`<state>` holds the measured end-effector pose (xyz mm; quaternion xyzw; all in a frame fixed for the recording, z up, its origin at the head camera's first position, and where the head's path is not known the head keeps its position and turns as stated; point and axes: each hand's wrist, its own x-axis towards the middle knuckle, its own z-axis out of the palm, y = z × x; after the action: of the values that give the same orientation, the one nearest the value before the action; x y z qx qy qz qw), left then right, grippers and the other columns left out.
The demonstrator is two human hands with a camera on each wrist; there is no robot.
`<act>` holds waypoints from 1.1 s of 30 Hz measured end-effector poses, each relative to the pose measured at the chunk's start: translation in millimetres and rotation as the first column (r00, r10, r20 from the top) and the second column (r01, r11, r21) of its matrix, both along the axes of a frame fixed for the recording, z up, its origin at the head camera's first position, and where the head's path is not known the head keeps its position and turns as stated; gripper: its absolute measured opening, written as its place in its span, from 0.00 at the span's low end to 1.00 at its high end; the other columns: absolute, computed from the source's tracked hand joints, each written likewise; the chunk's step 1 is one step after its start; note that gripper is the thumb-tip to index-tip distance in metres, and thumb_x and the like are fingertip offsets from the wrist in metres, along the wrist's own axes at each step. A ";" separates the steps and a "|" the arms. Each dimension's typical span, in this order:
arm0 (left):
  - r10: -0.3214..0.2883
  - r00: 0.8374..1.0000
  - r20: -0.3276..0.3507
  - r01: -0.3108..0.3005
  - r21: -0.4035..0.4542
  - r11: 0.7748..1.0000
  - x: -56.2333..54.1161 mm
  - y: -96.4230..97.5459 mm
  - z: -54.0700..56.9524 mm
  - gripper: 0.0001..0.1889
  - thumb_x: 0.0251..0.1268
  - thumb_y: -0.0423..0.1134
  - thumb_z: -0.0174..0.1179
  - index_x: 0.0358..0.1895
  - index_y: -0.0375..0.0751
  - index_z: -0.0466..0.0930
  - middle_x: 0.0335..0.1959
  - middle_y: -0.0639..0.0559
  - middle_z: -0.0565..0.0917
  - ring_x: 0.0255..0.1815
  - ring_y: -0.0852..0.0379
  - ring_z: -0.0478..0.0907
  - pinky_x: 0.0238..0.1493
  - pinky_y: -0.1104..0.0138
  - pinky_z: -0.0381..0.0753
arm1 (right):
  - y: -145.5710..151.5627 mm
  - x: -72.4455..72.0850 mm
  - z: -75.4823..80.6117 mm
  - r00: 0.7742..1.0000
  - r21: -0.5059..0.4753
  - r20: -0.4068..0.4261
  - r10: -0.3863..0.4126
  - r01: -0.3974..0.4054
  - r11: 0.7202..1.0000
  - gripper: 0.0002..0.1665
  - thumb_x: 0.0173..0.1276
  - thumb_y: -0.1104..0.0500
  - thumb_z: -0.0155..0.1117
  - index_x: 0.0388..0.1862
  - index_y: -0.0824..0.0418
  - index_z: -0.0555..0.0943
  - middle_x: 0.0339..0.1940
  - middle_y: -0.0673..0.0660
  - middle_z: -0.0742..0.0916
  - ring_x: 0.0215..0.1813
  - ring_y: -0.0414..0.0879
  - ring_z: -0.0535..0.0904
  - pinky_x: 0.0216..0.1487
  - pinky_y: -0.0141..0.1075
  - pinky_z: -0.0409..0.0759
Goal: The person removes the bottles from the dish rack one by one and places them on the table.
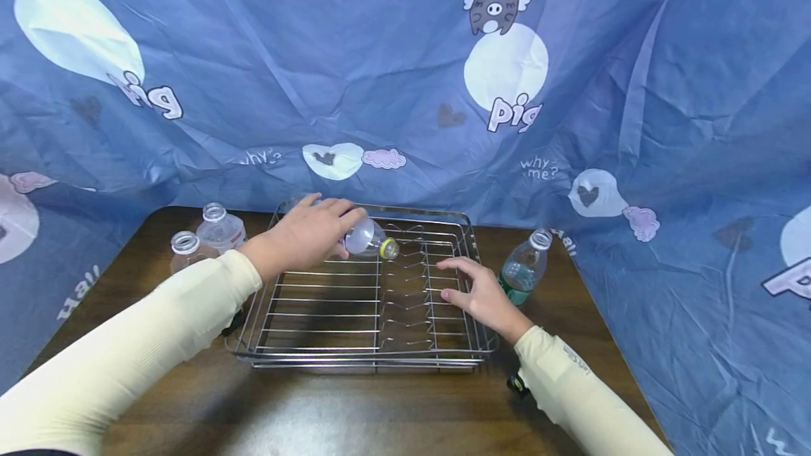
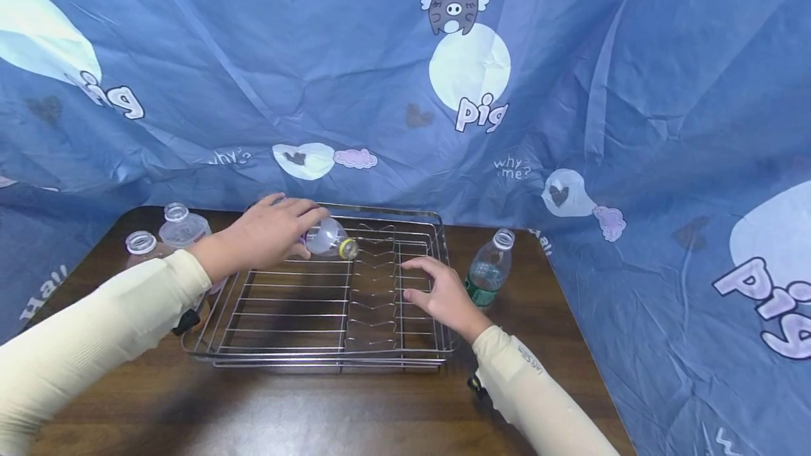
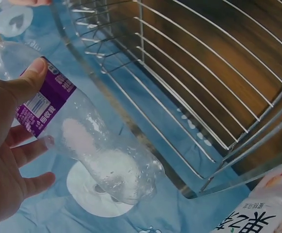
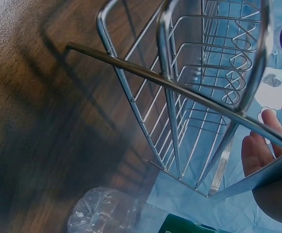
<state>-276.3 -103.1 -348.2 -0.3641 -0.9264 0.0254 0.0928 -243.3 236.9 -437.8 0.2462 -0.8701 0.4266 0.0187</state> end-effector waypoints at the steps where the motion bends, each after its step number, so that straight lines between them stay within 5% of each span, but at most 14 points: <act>1: 0.005 1.000 0.008 -0.005 0.014 1.000 -0.2 -0.2 1.1 0.40 0.58 0.54 0.72 0.71 0.44 0.69 0.64 0.44 0.77 0.64 0.40 0.74 0.67 0.38 0.67 | -0.4 0.1 0.3 1.000 0.005 -0.002 -0.002 0.002 1.000 0.27 0.62 0.64 0.73 0.61 0.63 0.80 0.61 0.57 0.83 0.60 0.54 0.78 0.62 0.54 0.77; 14: 0.029 0.999 0.019 -0.032 0.124 0.992 1.4 -4.7 3.8 0.40 0.60 0.57 0.70 0.71 0.41 0.68 0.61 0.43 0.78 0.62 0.42 0.76 0.65 0.43 0.71 | -1.8 0.4 1.8 1.000 -0.009 0.012 -0.007 0.007 1.000 0.27 0.62 0.66 0.74 0.61 0.63 0.80 0.60 0.57 0.84 0.58 0.54 0.78 0.60 0.56 0.77; 26: 0.057 0.990 0.128 -0.091 0.277 0.957 3.2 -7.5 3.0 0.43 0.60 0.58 0.69 0.72 0.37 0.66 0.61 0.40 0.79 0.57 0.41 0.80 0.58 0.46 0.78 | -1.2 0.7 3.0 1.000 -0.020 0.016 -0.006 0.007 1.000 0.28 0.61 0.68 0.74 0.61 0.62 0.81 0.60 0.59 0.84 0.57 0.56 0.79 0.59 0.61 0.75; 33: 0.064 0.986 0.152 -0.109 0.311 0.944 5.2 -10.9 1.6 0.43 0.60 0.59 0.69 0.72 0.36 0.66 0.62 0.38 0.79 0.56 0.40 0.80 0.58 0.47 0.79 | -1.2 0.9 4.9 1.000 -0.021 0.023 -0.009 0.009 1.000 0.28 0.61 0.68 0.74 0.61 0.62 0.81 0.60 0.58 0.84 0.54 0.56 0.79 0.57 0.50 0.77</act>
<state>-271.1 -114.0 -346.6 -0.3041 -0.9377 -0.1456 0.0838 -242.4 235.7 -432.9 0.2373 -0.8669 0.4382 0.0133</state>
